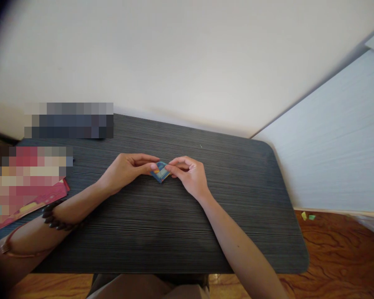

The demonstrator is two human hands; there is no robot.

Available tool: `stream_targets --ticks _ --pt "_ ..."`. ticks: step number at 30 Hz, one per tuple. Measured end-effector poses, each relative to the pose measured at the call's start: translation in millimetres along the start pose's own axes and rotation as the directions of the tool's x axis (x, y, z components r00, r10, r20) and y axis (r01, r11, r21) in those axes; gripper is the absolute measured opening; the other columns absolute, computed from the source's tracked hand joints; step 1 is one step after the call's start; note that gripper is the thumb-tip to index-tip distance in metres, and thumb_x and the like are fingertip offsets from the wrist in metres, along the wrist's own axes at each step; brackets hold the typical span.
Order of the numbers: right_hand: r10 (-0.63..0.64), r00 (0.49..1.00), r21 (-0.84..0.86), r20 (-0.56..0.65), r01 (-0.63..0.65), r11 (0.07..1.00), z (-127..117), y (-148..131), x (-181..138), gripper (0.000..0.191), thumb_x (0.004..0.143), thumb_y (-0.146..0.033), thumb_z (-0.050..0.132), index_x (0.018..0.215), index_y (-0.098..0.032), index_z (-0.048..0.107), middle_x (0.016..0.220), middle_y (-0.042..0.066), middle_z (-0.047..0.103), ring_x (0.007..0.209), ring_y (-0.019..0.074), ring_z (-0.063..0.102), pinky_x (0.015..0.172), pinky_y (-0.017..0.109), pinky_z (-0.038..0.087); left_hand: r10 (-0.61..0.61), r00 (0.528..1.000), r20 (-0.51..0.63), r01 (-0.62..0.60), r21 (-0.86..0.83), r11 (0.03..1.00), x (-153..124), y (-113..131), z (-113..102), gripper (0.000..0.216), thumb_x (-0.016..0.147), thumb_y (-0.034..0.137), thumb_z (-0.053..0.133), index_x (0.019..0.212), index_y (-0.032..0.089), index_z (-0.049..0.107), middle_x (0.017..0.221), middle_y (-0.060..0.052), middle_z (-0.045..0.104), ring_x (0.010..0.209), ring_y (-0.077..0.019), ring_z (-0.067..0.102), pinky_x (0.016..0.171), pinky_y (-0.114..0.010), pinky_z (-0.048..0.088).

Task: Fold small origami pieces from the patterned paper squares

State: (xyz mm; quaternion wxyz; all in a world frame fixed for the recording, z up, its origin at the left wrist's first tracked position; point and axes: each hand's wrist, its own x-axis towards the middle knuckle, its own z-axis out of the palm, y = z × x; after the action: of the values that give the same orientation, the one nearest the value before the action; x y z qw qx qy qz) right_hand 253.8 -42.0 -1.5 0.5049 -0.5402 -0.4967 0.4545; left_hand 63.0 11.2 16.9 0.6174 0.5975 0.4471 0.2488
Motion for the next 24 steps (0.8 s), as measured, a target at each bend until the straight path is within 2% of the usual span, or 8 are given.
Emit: stream_targets --ticks 4,15,21,24 --pt "0.006 1.0 0.036 -0.014 -0.006 0.999 0.0 -0.5 1.3 0.019 0.068 -0.031 0.077 0.077 -0.019 0.066 0.064 -0.002 0.071 0.056 0.0121 0.065 0.058 0.024 0.054 -0.006 0.998 0.056 0.008 -0.03 1.0 2.1 -2.5 -1.7 0.031 0.075 0.042 0.068 0.092 0.016 0.073 0.087 -0.004 0.074 0.083 -0.0183 0.069 0.078 -0.027 0.057" --pt "0.033 0.999 0.045 0.003 -0.033 0.998 0.9 -1.7 1.4 0.025 0.068 -0.038 0.075 0.078 -0.019 0.065 0.066 -0.001 0.071 0.057 0.0136 0.066 0.06 0.028 0.057 0.004 1.0 -0.018 -0.004 -0.012 1.0 -0.6 -1.6 1.0 0.03 0.073 0.04 0.07 0.087 0.014 0.073 0.081 -0.005 0.074 0.073 -0.0181 0.07 0.072 -0.029 0.059" --pt "0.027 0.999 0.099 -0.045 -0.023 0.995 1.0 1.9 2.5 0.023 0.067 -0.035 0.076 0.078 -0.019 0.065 0.063 -0.001 0.07 0.055 0.0133 0.066 0.057 0.026 0.057 -0.023 0.997 0.076 0.024 -0.015 1.0 -0.1 0.7 -1.2 0.031 0.072 0.038 0.072 0.095 0.018 0.072 0.086 -0.003 0.075 0.078 -0.0168 0.07 0.076 -0.026 0.058" --pt "0.028 0.998 0.09 -0.057 -0.023 0.996 0.9 1.6 2.5 0.025 0.067 -0.036 0.076 0.082 -0.019 0.065 0.065 -0.001 0.071 0.056 0.0135 0.066 0.058 0.027 0.057 -0.025 0.995 0.095 0.026 -0.004 1.0 0.2 -0.1 -1.5 0.029 0.072 0.038 0.071 0.092 0.017 0.072 0.083 -0.003 0.075 0.077 -0.0169 0.07 0.076 -0.026 0.058"
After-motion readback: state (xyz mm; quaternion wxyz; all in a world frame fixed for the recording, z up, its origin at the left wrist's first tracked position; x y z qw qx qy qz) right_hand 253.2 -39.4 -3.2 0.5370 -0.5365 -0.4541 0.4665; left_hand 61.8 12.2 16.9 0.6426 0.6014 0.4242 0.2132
